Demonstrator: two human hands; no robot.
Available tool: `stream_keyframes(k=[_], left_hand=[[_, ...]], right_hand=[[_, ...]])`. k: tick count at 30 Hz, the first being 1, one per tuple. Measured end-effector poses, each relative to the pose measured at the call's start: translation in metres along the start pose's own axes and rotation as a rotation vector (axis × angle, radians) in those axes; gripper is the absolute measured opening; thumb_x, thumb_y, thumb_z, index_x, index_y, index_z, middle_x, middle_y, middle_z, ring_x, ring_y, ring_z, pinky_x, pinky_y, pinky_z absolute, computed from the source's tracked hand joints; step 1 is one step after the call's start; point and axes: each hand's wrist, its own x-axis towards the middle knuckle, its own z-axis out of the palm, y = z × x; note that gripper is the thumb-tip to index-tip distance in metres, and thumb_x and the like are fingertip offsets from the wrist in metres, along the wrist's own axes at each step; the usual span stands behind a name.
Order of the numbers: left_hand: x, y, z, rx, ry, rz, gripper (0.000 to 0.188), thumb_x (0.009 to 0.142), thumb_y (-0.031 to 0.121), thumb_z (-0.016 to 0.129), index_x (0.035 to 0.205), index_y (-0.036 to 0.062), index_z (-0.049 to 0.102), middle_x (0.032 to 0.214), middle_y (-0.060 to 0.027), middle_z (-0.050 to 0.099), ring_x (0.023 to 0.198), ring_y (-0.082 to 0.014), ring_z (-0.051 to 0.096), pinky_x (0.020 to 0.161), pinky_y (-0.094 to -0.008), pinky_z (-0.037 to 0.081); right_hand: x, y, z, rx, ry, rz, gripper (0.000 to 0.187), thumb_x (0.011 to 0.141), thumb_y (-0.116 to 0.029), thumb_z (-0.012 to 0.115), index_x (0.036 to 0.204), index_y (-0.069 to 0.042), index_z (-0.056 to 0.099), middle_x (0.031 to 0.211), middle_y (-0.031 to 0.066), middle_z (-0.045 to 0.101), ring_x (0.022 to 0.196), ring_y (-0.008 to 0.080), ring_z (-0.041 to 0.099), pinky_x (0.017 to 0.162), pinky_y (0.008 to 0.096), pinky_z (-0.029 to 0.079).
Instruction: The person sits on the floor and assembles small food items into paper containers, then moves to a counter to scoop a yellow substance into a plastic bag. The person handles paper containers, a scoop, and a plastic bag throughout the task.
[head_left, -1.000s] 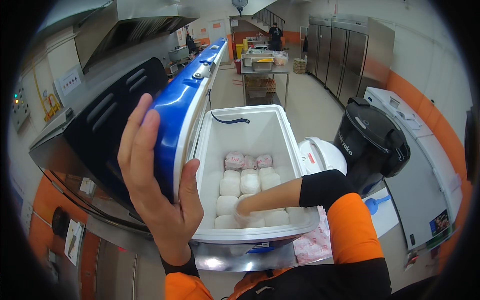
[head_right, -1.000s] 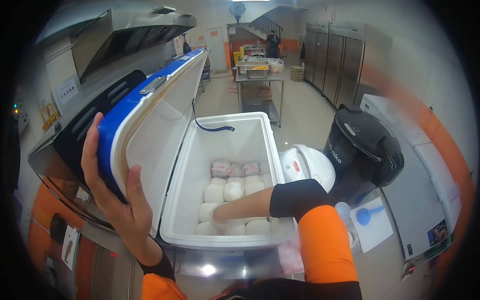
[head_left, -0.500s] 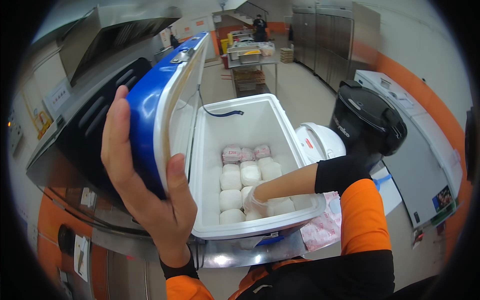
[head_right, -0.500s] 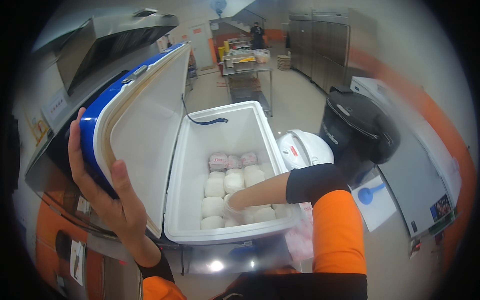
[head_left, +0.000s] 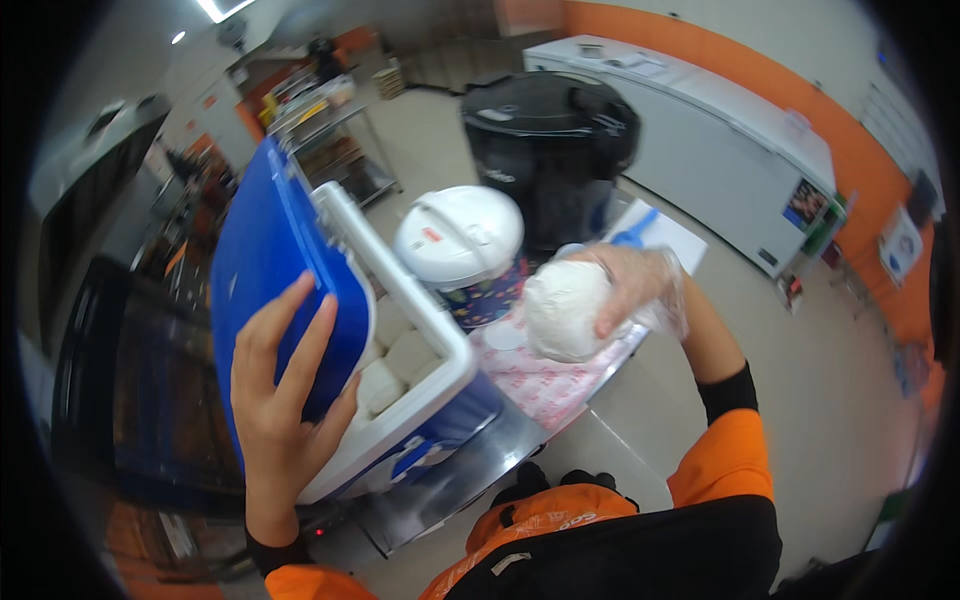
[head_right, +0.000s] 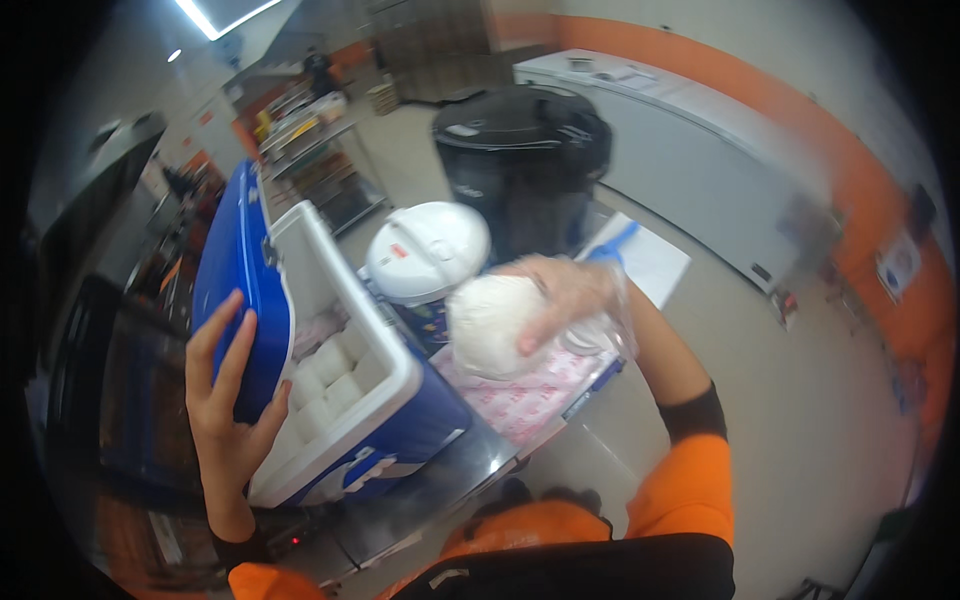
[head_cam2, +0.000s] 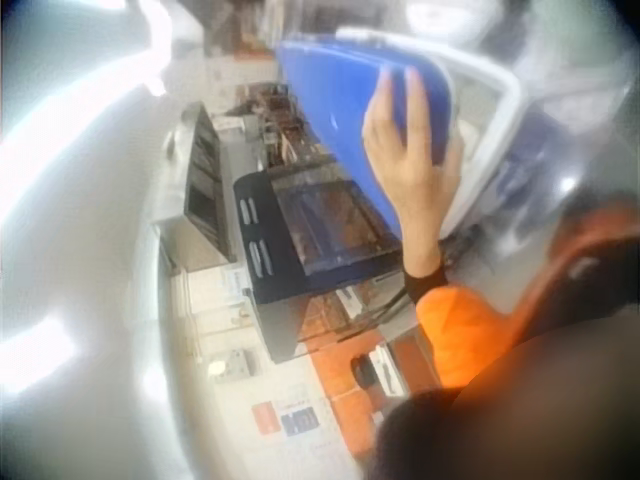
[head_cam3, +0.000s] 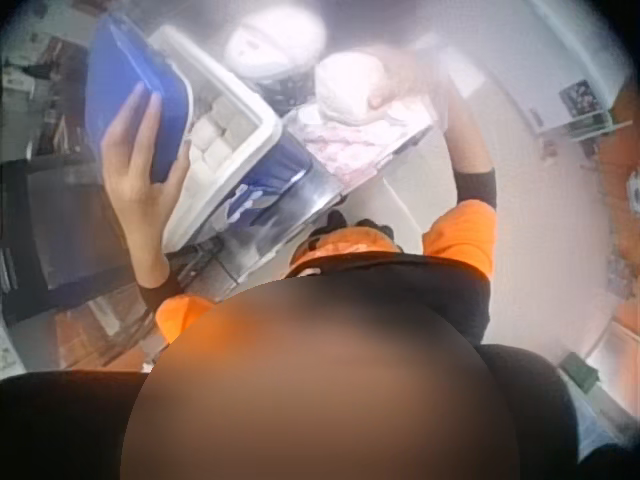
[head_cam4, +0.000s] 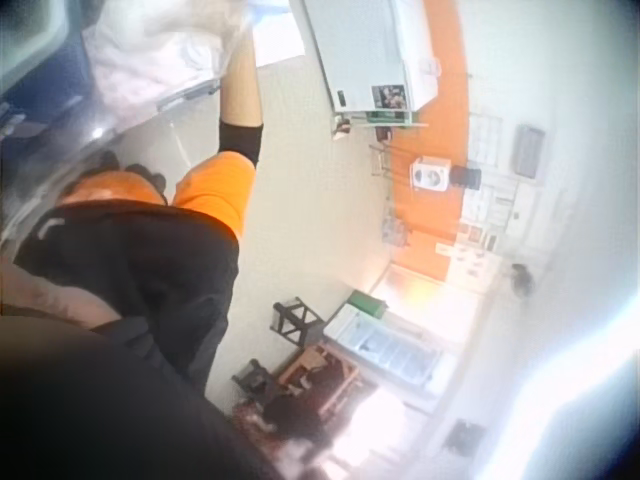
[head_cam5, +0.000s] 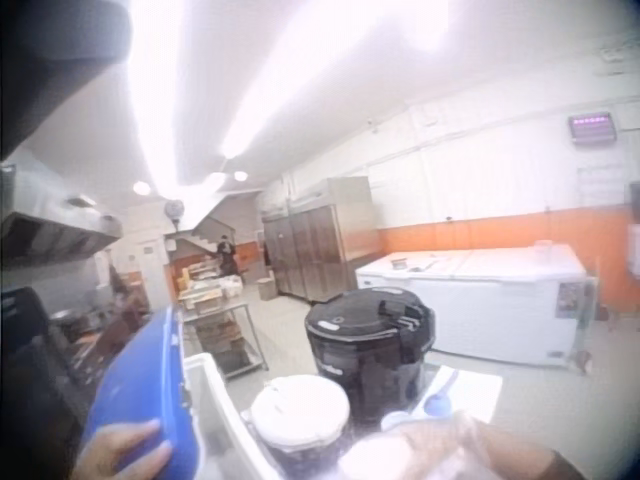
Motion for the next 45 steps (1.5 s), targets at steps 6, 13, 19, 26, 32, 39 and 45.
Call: stream_keyframes(k=[6, 13, 19, 26, 32, 39, 45], left_hand=[[0.0, 0.036, 0.031, -0.081, -0.161, -0.156, 0.066, 0.07, 0.01, 0.071, 0.132, 0.0059, 0.049, 0.14, -0.0171, 0.04, 0.125, -0.0366, 0.042, 0.104, -0.0452, 0.033], [-0.052, 0.125, 0.12, -0.02, 0.214, -0.253, 0.044, 0.091, 0.024, 0.057, 0.125, -0.0033, 0.048, 0.13, -0.0187, 0.045, 0.122, -0.0338, 0.043, 0.104, -0.0466, 0.03], [-0.163, 0.287, 0.383, -1.088, -0.972, -0.073, 0.031, 0.082, 0.011, 0.064, 0.112, 0.0025, 0.059, 0.114, -0.0158, 0.059, 0.11, -0.0309, 0.057, 0.091, -0.0373, 0.046], [-0.157, 0.329, 0.673, -0.375, -0.69, 0.023, 0.036, 0.08, 0.016, 0.063, 0.113, 0.0049, 0.055, 0.128, -0.0185, 0.047, 0.11, -0.0362, 0.051, 0.089, -0.0438, 0.044], [-0.103, 0.312, 0.787, 0.163, -0.619, -0.053, 0.052, 0.082, 0.027, 0.065, 0.128, 0.0072, 0.048, 0.132, -0.0172, 0.046, 0.11, -0.0326, 0.052, 0.087, -0.0438, 0.047], [-0.102, 0.288, 0.855, 0.235, -0.724, 0.105, 0.042, 0.089, 0.02, 0.054, 0.124, -0.0037, 0.052, 0.12, -0.0244, 0.058, 0.088, -0.0315, 0.065, 0.074, -0.0377, 0.055], [-0.105, 0.311, 0.853, 0.77, -0.496, 0.541, 0.038, 0.09, 0.014, 0.045, 0.118, -0.0096, 0.055, 0.116, -0.0303, 0.059, 0.086, -0.031, 0.067, 0.072, -0.0381, 0.056]], right_hand=[[-0.217, 0.177, 0.029, 0.363, 0.625, -0.04, 0.088, 0.058, -0.028, 0.088, 0.131, -0.001, 0.047, 0.117, 0.0077, 0.059, 0.109, 0.0174, 0.055, 0.095, 0.0332, 0.044], [-0.378, 0.365, 0.249, 1.088, 1.322, -0.005, 0.062, 0.083, -0.034, 0.068, 0.127, 0.005, 0.048, 0.111, 0.0145, 0.062, 0.096, 0.0263, 0.064, 0.082, 0.0383, 0.054], [-0.41, 0.391, 0.368, 1.427, 1.648, 0.116, 0.063, 0.094, -0.053, 0.042, 0.114, 0.004, 0.058, 0.095, 0.0156, 0.066, 0.079, 0.0244, 0.067, 0.068, 0.0389, 0.056], [-0.416, 0.435, 0.399, 1.601, 1.636, 0.258, 0.052, 0.092, -0.044, 0.053, 0.115, 0.003, 0.058, 0.098, 0.015, 0.065, 0.085, 0.0232, 0.066, 0.071, 0.0373, 0.055], [-0.407, 0.45, 0.404, 1.698, 1.662, 0.313, 0.05, 0.091, -0.042, 0.055, 0.115, 0.003, 0.058, 0.099, 0.0149, 0.064, 0.086, 0.0231, 0.065, 0.072, 0.0372, 0.055], [-0.401, 0.454, 0.389, 1.752, 1.659, 0.323, 0.048, 0.091, -0.039, 0.056, 0.115, 0.002, 0.058, 0.1, 0.0147, 0.064, 0.088, 0.023, 0.065, 0.072, 0.0371, 0.055], [-0.397, 0.455, 0.365, 1.742, 1.628, 0.292, 0.046, 0.09, -0.037, 0.057, 0.115, 0.002, 0.058, 0.101, 0.0145, 0.064, 0.089, 0.0229, 0.065, 0.073, 0.037, 0.055]])
